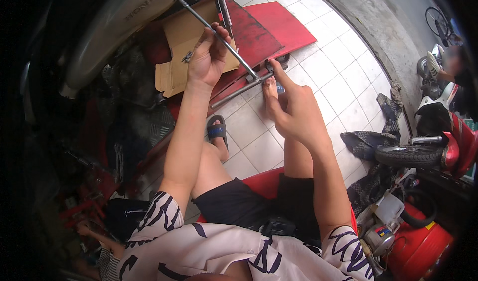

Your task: The person uses a T-handle wrench to tighten bolts on the underside of a motorcycle. They repeatedly reposition the tool and apply torque to fasteners near the engine area while seated on a low stool.

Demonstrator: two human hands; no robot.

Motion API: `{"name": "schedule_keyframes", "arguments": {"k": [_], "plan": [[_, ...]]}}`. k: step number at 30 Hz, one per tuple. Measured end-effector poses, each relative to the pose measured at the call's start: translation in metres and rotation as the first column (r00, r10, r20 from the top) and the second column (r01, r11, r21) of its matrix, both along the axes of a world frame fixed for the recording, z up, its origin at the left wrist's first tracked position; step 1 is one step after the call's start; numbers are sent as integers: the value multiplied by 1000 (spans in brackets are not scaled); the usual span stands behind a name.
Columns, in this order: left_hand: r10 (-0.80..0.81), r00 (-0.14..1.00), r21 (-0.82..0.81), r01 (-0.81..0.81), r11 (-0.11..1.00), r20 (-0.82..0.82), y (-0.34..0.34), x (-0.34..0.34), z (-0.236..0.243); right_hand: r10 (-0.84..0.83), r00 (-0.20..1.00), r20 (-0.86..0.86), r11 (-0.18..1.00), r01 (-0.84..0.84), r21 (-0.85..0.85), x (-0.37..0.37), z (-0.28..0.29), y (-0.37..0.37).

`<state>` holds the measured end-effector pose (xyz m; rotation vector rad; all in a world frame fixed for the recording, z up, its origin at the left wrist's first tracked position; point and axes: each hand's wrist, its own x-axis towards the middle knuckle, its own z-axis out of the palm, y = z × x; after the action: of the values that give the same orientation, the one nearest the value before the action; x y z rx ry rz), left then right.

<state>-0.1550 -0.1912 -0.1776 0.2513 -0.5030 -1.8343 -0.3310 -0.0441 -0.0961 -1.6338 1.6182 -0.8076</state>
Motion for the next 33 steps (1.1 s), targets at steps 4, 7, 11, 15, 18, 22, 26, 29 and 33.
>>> {"name": "schedule_keyframes", "arguments": {"k": [4,7,11,15,18,22,26,29,33], "plan": [[-7,1000,12,7,1000,-19,-1,1,0,278,948,-154,960,-267,87,14,-6,6],[-7,1000,-5,7,1000,-4,-2,2,2,275,954,-116,957,-284,-65,21,14,14],[11,999,-1,-11,1000,32,-5,1,-1,-8,973,232,996,27,-80,10,3,-2],[29,999,40,-31,999,39,-4,1,-1,47,996,79,985,-59,159,15,-9,-3],[10,1000,21,-11,1000,8,-4,6,3,287,954,85,956,-291,43,19,-15,5],[13,1000,10,-13,1000,4,-5,11,5,230,967,113,973,-229,-25,20,17,10],[19,1000,14,-19,1000,11,-6,7,6,-32,933,359,990,79,-116,7,-13,-1],[20,1000,12,-20,1000,-15,-8,10,3,124,989,77,988,-130,78,4,-20,-3],[5,999,2,-5,1000,-44,-9,14,4,537,842,50,843,-534,-61,30,-7,7]]}}
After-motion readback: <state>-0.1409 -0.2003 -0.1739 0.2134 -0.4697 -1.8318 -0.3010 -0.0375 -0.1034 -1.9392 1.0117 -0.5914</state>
